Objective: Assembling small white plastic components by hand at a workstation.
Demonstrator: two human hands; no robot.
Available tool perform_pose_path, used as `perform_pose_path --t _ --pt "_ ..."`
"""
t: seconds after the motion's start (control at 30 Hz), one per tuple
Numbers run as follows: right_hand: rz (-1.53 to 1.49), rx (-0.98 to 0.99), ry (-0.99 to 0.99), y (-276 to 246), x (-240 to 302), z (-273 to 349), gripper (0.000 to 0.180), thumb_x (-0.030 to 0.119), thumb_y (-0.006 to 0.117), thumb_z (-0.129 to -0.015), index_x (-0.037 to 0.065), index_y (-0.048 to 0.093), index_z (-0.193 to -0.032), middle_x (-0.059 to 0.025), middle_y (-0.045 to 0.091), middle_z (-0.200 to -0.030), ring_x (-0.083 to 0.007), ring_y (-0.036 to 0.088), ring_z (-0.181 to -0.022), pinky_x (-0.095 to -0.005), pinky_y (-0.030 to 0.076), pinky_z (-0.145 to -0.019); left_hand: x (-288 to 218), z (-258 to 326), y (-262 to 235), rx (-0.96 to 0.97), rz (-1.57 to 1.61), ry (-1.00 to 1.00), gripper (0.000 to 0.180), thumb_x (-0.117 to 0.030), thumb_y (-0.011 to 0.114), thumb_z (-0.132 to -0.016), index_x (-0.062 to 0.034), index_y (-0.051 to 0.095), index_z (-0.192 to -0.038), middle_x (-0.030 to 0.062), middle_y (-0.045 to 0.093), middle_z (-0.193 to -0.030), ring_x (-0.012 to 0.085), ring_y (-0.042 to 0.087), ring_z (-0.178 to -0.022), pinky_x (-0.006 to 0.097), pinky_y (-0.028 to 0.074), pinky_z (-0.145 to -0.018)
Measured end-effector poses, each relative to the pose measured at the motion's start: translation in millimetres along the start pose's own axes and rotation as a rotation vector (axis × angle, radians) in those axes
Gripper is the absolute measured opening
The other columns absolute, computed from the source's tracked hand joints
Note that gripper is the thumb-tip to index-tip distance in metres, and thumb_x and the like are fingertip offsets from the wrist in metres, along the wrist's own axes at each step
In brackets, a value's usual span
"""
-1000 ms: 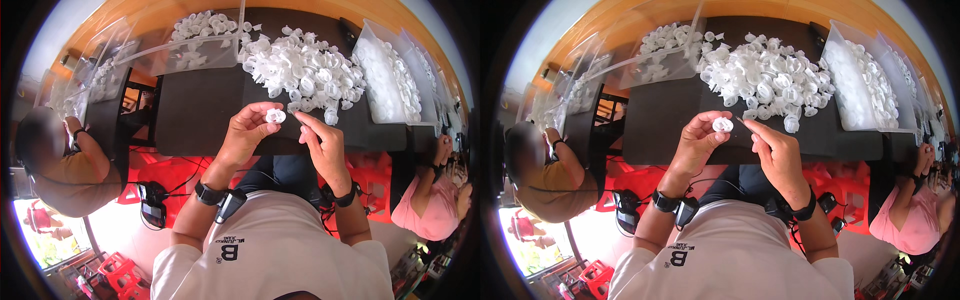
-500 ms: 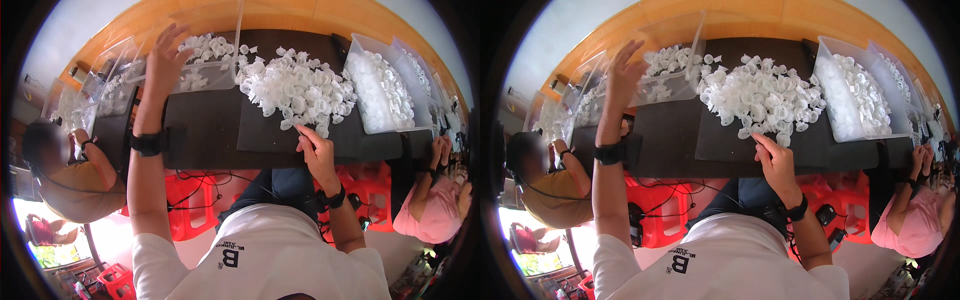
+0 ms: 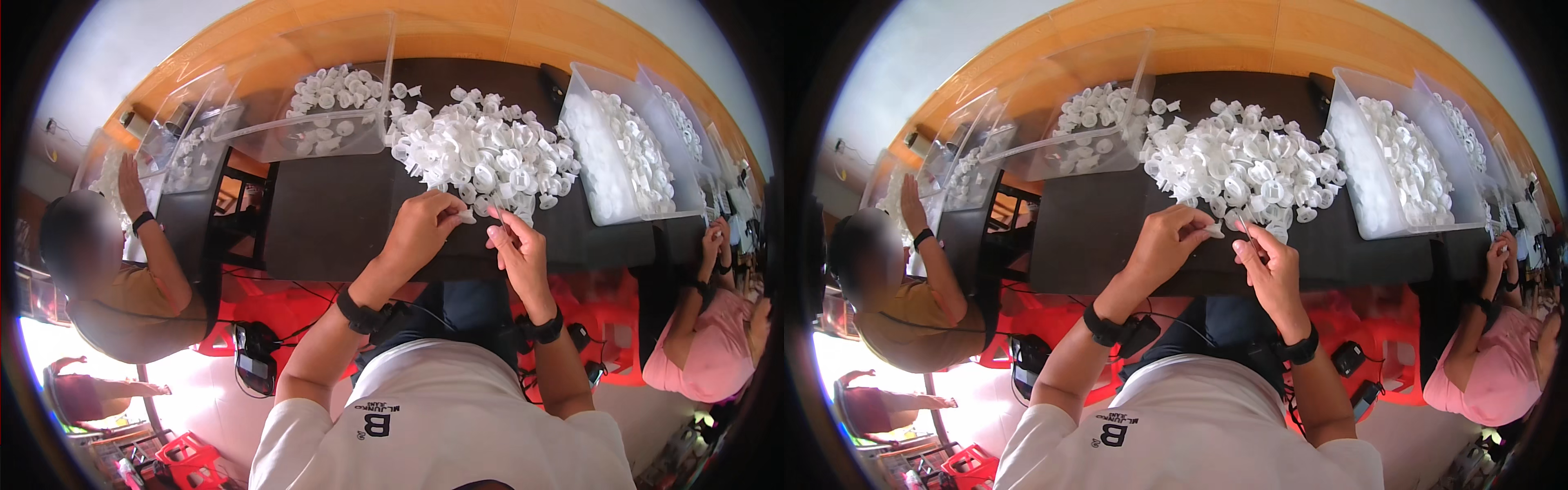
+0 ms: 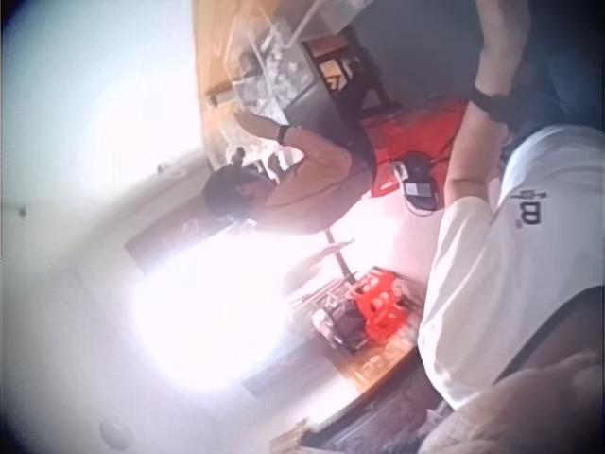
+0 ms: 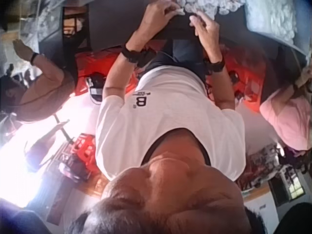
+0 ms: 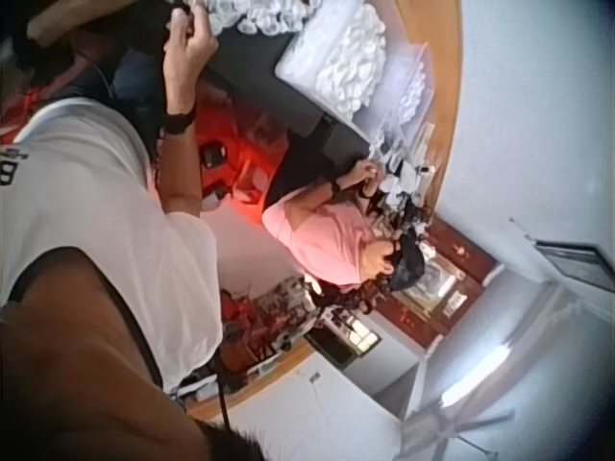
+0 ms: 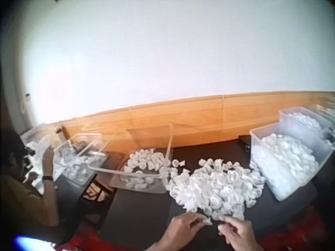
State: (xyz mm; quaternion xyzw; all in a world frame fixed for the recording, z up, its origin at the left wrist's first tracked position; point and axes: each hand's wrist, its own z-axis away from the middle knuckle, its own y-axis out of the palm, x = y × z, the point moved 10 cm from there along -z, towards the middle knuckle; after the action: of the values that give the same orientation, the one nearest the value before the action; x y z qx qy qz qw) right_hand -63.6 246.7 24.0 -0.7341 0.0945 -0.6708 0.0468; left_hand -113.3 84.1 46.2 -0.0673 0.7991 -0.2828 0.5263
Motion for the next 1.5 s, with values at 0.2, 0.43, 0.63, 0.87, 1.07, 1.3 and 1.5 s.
perform_pose_path --t 0.2,0.43,0.63,0.87,1.07,1.3,1.5 --pt "-0.1 0.05 -0.137 16.5 23.0 -1.3 0.037 0.011 0.073 -0.089 0.002 0.065 -0.123 -0.0064 0.066 -0.105 -0.0033 0.052 -0.061 -0.0197 0.041 -0.048 27.3 30.8 24.7 0.03 0.834 -0.463 0.017 -0.008 0.068 -0.092 -0.0046 0.065 -0.109 0.0035 0.068 -0.098 0.0114 0.067 -0.083 0.023 0.054 -0.074" --pt "-0.211 0.136 -0.023 36.8 14.3 -8.4 0.029 0.01 0.072 -0.089 0.0 0.066 -0.115 -0.0067 0.068 -0.109 -0.0038 0.054 -0.059 -0.0191 0.042 -0.048 38.2 53.3 35.2 -0.013 1.181 -0.566 0.013 -0.008 0.065 -0.095 -0.0063 0.063 -0.107 0.0032 0.068 -0.098 0.0111 0.067 -0.086 0.023 0.056 -0.074" --pt "-0.196 0.233 0.062 43.5 -2.6 -11.5 0.025 0.007 0.072 -0.089 0.0 0.066 -0.112 -0.0057 0.068 -0.106 -0.0036 0.054 -0.059 -0.0193 0.043 -0.048 30.7 44.6 14.5 -0.002 0.679 -0.425 0.015 -0.009 0.066 -0.095 -0.0038 0.064 -0.108 0.004 0.069 -0.098 0.0098 0.067 -0.087 0.022 0.055 -0.075" --pt "-0.125 0.263 -0.092 47.9 15.3 -14.7 0.028 0.004 0.072 -0.086 0.002 0.065 -0.114 -0.0036 0.068 -0.106 -0.0025 0.053 -0.059 -0.0188 0.044 -0.048 34.2 46.3 12.3 -0.005 0.819 -0.473 0.017 -0.012 0.065 -0.096 -0.0012 0.064 -0.109 0.0043 0.069 -0.099 0.0093 0.066 -0.088 0.023 0.055 -0.077" --pt "-0.124 0.313 -0.06 50.9 14.1 -15.8 0.027 0.0 0.072 -0.084 0.002 0.064 -0.11 -0.0033 0.068 -0.109 -0.0024 0.053 -0.058 -0.0193 0.043 -0.047 35.0 45.5 14.0 0.048 0.771 -0.476 0.019 -0.011 0.065 -0.095 -0.0006 0.064 -0.111 0.0045 0.07 -0.098 0.0086 0.066 -0.088 0.022 0.055 -0.077" --pt "-0.012 0.26 -0.123 50.7 19.8 -15.2 0.033 -0.007 0.072 -0.079 0.004 0.065 -0.109 -0.0022 0.07 -0.107 -0.0034 0.053 -0.057 -0.0204 0.043 -0.048 30.6 44.0 8.1 0.005 0.676 -0.413 0.02 -0.008 0.067 -0.093 0.0001 0.065 -0.111 0.0038 0.07 -0.095 0.0076 0.065 -0.086 0.021 0.053 -0.076" --pt "0.052 0.207 -0.253 50.3 27.6 -13.9 0.034 -0.008 0.074 -0.076 0.005 0.066 -0.107 -0.0026 0.071 -0.107 -0.0061 0.059 -0.069 -0.0219 0.045 -0.055 29.0 44.0 3.0 -0.002 0.574 -0.392 0.02 -0.008 0.066 -0.093 0.0001 0.065 -0.111 0.0039 0.07 -0.094 0.0071 0.064 -0.085 0.021 0.052 -0.075"
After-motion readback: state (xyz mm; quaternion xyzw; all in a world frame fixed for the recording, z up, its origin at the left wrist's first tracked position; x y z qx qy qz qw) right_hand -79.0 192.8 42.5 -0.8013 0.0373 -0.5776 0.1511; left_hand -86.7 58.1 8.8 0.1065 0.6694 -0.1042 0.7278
